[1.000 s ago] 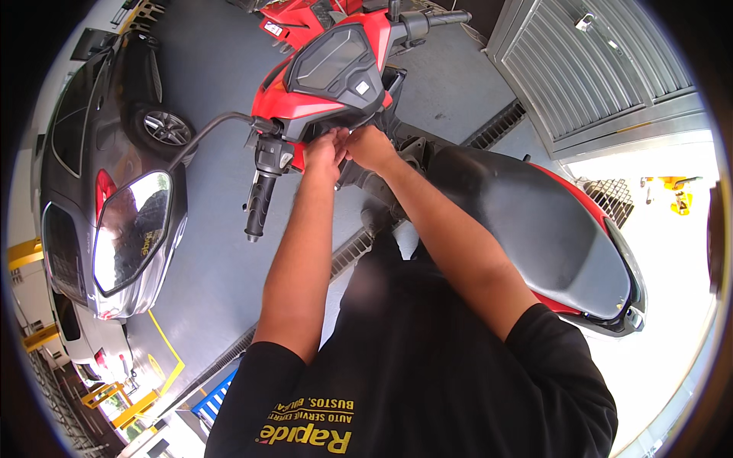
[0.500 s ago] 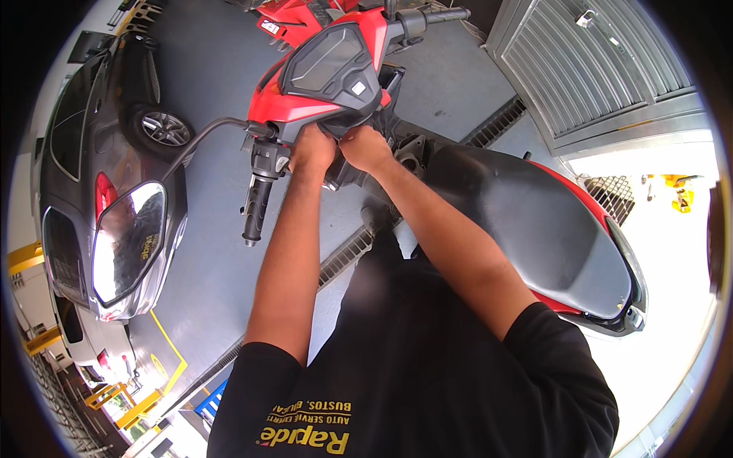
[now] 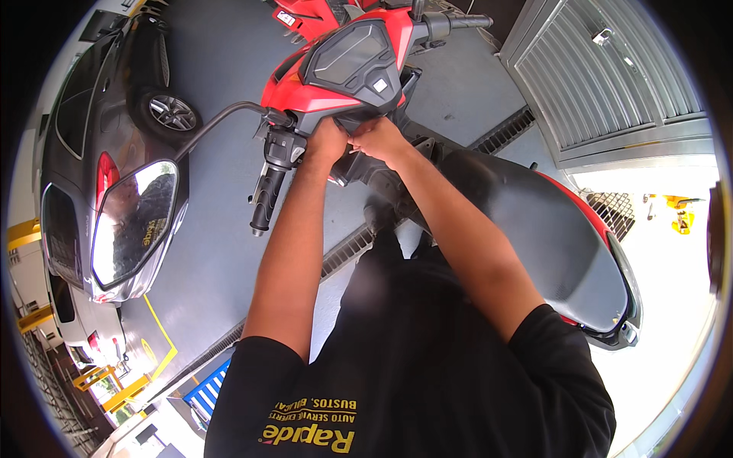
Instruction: The person uses a screwdriver to remove a screw from the front of a red motorcycle and then pulls the plastic panel off by hand.
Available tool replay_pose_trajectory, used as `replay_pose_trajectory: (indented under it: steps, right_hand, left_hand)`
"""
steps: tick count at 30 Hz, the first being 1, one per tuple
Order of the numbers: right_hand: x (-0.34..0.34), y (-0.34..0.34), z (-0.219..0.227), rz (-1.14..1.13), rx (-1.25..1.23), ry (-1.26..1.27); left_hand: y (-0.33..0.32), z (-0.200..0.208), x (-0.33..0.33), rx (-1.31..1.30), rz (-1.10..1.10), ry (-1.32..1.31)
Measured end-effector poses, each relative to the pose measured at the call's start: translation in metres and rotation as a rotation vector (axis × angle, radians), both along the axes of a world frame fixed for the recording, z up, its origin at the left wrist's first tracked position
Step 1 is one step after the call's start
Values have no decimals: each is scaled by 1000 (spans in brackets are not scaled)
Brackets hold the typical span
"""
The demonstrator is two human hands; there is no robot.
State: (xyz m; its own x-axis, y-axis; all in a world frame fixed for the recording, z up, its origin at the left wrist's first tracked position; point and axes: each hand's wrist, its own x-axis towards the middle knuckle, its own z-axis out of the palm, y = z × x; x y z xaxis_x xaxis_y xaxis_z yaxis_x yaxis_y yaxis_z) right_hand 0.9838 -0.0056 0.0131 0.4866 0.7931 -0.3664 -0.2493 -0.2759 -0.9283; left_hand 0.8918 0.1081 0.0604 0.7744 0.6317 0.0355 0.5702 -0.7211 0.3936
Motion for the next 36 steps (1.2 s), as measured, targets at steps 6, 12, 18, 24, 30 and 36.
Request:
replay_pose_trajectory:
  steps: [6, 12, 18, 24, 30, 36]
  right_hand:
    - [-6, -7, -8, -30, 60, -220]
    - [-10, -13, 6, -40, -12, -370]
    - [-10, -23, 17, -71, -56, -507]
    - [-8, -14, 16, -63, -44, -601]
    - [-9, -14, 12, -91, -42, -650]
    - [-22, -17, 3, -271, -15, -679]
  left_hand:
    - [-5, 5, 4, -59, 73, 84]
    - [-14, 7, 5, -65, 253, 146]
    - [-7, -6, 5, 11, 219, 131]
    - [14, -25, -2, 217, -20, -115]
    - [22, -31, -4, 240, -72, -122]
    - [17, -23, -2, 129, -22, 88]
